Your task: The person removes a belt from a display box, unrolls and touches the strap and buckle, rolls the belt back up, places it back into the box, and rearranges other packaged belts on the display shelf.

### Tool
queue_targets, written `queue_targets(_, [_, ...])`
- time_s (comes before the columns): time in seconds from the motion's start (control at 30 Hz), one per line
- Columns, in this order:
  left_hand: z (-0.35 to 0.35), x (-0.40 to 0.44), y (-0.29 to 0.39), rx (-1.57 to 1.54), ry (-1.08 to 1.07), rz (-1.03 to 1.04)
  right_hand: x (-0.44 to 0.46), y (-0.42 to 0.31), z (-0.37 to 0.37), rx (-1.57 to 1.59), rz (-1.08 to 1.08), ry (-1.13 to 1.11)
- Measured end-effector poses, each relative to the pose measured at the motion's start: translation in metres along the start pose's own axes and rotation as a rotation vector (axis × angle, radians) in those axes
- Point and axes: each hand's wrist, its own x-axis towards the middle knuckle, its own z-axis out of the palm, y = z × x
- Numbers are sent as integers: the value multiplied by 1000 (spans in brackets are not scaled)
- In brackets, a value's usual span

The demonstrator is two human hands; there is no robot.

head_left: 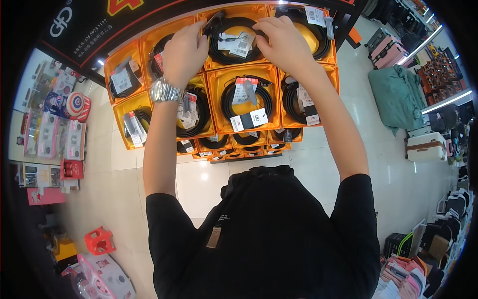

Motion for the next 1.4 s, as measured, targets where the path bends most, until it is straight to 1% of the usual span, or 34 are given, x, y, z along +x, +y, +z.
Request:
queue_targets(0.03, [-8,-7,6,3,-5,-2,-4,-7,-10,5,3,-2])
queue_targets(0.1, [-22,-27,20,-128,18,-32,-20,-23,-34,167,72,-72])
queue_targets(0.13, [-25,-39,26,-236,28,-51,-31,-28,-44,172,74,-74])
queue_targets(0.23, [-30,-78,50,-312,17,-118,-66,-46,-79,436,198,-198])
queue_targets(0.27, [-26,-90,57,-285,13,-93,-78,-53,-91,510,256,-244])
queue_targets(0.33, [-20,-108,70,-217,-9,-21,-110,-63,-107,637,266,-365])
queue_targets(0.4, [-10,-125,82,-153,-30,-5,-146,-74,-114,811,323,-502])
queue_targets(0.43, [-7,-130,87,-112,-54,17,-159,-80,-116,871,419,-604])
queue_targets(0.47, [-6,-136,91,-70,-141,0,-176,-83,-111,899,504,-668])
queue_targets(0.5, [-4,-139,92,-67,-145,-2,-197,-84,-102,924,594,-732])
queue_targets(0.53, [-3,-141,94,-20,-197,1,-220,-82,-92,927,596,-734])
queue_targets(0.6, [1,-146,96,47,-268,-7,-275,-73,-72,656,760,-835])
queue_targets(0.63, [4,-148,96,49,-268,-3,-307,-67,-66,583,824,-842])
queue_targets(0.67, [7,-150,97,64,-227,8,-342,-62,-62,511,889,-845])
queue_targets(0.73, [9,-156,100,78,-187,35,-410,-53,-62,440,1029,-937])
queue_targets(0.8, [8,-160,106,79,-141,-29,-535,-48,-57,402,1019,-875])
queue_targets(0.83, [9,-164,108,75,-132,-11,-593,-49,-60,289,1020,-1012])
queue_targets(0.87, [9,-169,109,44,-85,-26,-605,-66,-86,328,1166,-1010])
queue_targets(0.9, [7,-175,111,10,-43,-38,-621,-80,-108,345,1368,-1074])
queue_targets(0.93, [3,-180,116,-33,25,-14,-686,-86,-119,327,1374,-1194])
queue_targets(0.97, [0,-188,118,-85,71,-7,-731,-101,-137,240,1331,-1334])
queue_targets(1.0, [-3,-195,121,-119,89,-2,-731,-119,-164,262,1558,-1399])
queue_targets(1.03, [-3,-204,123,-155,107,-2,-709,-137,-190,267,1724,-1418])
queue_targets(1.1, [7,-233,123,-227,83,-54,-706,-161,-229,257,1937,-1405])
queue_targets(1.17, [23,-272,122,-272,9,-115,-717,-170,-256,244,1994,-1420])
queue_targets(1.23, [43,-322,132,-388,-144,-279,-716,-164,-269,258,2073,-1284])
queue_targets(1.3, [54,-360,154,-465,-224,-351,-721,-144,-270,292,2160,-1101])
queue_targets(1.37, [59,-390,176,-618,-370,-449,-717,-116,-264,337,2076,-1045])
queue_targets(1.4, [61,-401,184,-613,-399,-476,-720,-99,-257,347,2052,-1065])
